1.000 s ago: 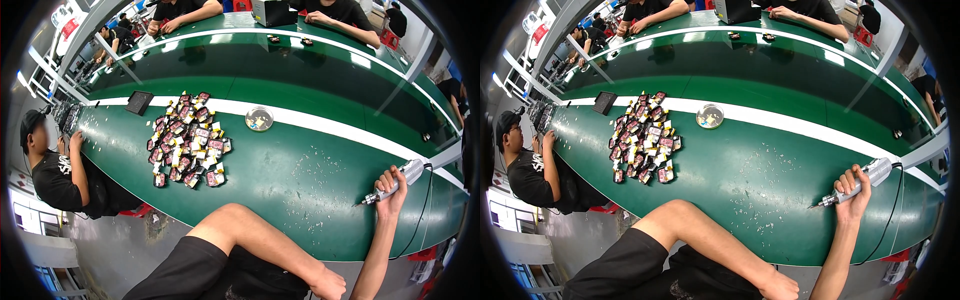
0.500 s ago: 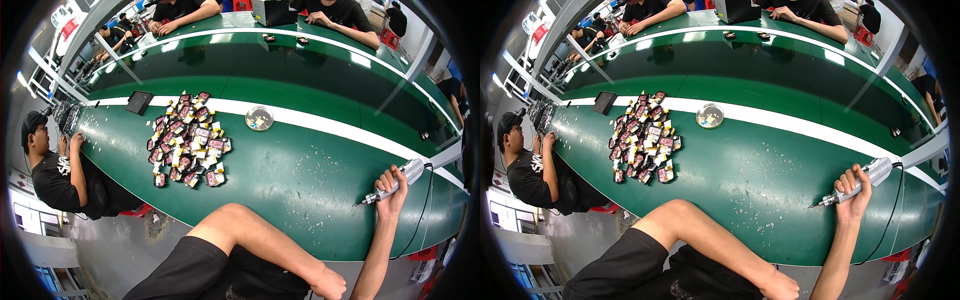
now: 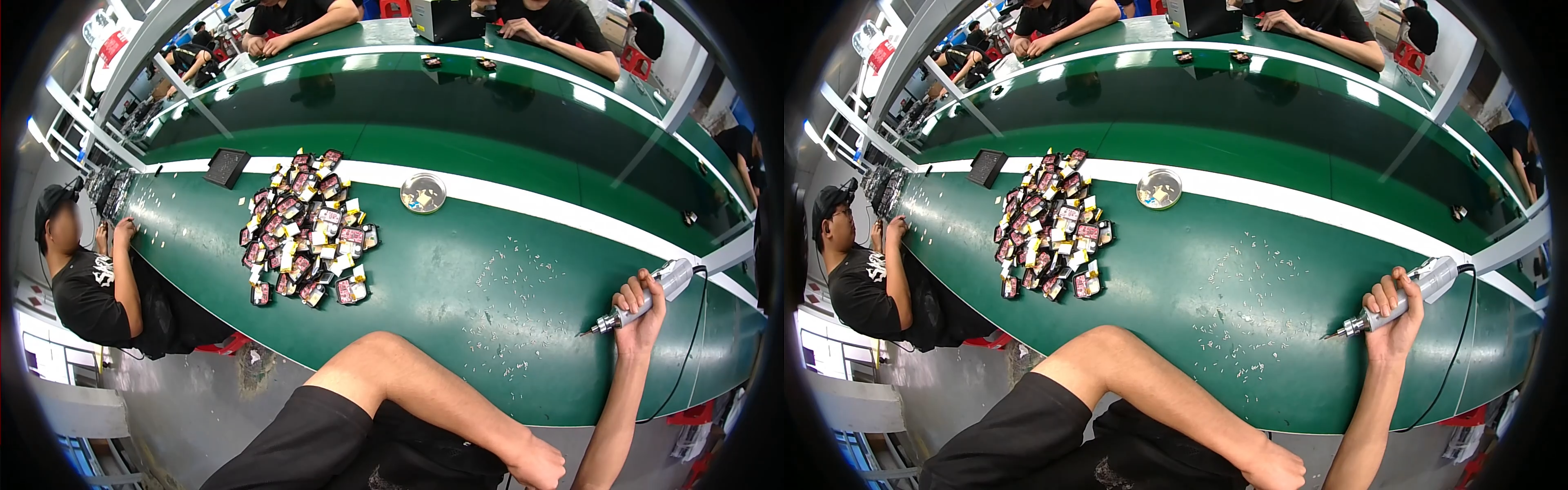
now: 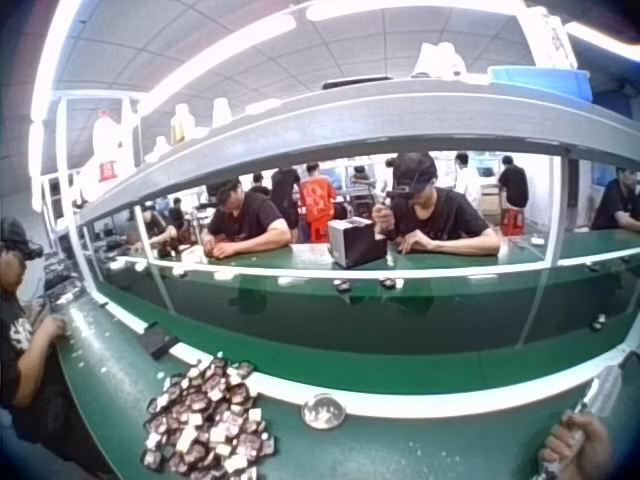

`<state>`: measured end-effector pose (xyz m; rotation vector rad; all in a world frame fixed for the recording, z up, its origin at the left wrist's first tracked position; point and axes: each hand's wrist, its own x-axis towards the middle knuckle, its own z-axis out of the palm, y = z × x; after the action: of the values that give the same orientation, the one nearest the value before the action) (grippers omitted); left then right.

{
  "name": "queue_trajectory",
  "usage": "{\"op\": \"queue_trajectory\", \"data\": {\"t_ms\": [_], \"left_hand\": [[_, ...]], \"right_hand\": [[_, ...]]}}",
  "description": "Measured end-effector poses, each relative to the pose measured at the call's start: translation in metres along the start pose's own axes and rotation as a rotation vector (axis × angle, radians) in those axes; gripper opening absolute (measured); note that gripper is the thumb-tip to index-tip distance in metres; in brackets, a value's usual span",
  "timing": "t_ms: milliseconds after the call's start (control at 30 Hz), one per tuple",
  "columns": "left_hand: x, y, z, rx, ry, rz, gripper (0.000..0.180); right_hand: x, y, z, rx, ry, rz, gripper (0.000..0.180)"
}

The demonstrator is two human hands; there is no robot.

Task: Assembling small electronic components using an electric screwdriver on a factory production line.

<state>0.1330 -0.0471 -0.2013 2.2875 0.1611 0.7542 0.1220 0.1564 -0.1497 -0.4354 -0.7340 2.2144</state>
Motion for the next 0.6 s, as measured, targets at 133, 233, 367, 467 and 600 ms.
{"op": "queue_trajectory", "data": {"t_ms": [133,233,367,467,600], "left_hand": [[0.0,-0.001,0.002,0.064,0.021,-0.001,0.016],[0.001,0.0,0.001,0.038,0.007,0.002,0.016],[0.002,0.003,0.0,0.069,-0.033,0.018,0.018],[0.002,0.004,0.0,0.085,-0.027,0.022,0.02],[0.002,0.009,-0.008,0.056,-0.01,-0.028,0.023]], "right_hand": [[0.0,0.0,0.001,0.001,0.006,0.001,0.009],[-0.001,0.0,0.0,0.004,0.005,0.0,0.009],[-0.001,0.0,0.001,0.003,0.011,-0.003,0.01],[-0.001,0.0,-0.001,0.007,0.005,-0.001,0.01],[-0.001,-0.001,-0.001,0.011,-0.001,0.0,0.01]]}}
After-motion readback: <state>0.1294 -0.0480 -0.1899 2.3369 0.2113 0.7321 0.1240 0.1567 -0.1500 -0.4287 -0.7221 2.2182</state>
